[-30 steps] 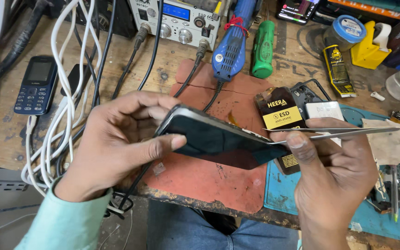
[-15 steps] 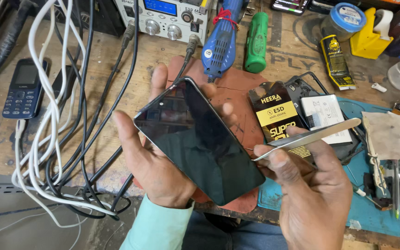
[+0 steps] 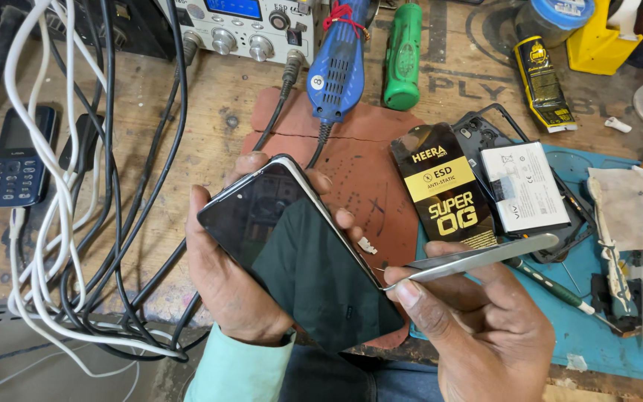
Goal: The person uses a metal prying tool to separate the smartphone screen from the chassis, then detaches the display assembly by disconnecting the ribbon cable. The phone is held in the left hand while the right hand manipulates the tool and components.
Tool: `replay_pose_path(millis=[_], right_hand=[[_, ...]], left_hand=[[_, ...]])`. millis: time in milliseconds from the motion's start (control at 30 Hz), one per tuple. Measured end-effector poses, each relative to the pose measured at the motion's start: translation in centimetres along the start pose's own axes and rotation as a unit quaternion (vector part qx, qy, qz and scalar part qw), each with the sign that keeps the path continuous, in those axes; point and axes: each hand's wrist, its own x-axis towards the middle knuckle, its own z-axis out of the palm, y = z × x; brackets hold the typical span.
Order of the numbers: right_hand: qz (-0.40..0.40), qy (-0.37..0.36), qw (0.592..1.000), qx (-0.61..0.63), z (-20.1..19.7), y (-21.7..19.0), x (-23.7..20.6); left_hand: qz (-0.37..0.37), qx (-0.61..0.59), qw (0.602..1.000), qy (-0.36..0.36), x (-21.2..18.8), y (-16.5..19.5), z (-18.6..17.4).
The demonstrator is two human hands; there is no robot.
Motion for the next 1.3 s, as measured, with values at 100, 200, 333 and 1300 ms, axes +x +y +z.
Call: replay_pose_path(millis=[100,200,333,1300], right_hand=[[-0.028,0.004,0.999,0.018,0.5,0.0,0.3],[-0.051,-0.016,0.998,0.033,0.9,-0.1,0.7],[-0.08,-0.042,0.996,0.025,0.9,-0.5,0.9],[-0.099,-0.052,0.991,0.07,4.8,-3.4,3.3]], left_hand=[[-0.029,-0.023,0.999,-0.019,-0.3,-0.4,0.2],[-0.066,-0.027,0.997,-0.001,-0.6,-1.1,0.5],[-0.042,-0.024,0.998,0.032,-0.4,-1.3,0.6],[-0.111,0.042,0.99,0.069,-0.3,-1.0,0.5]])
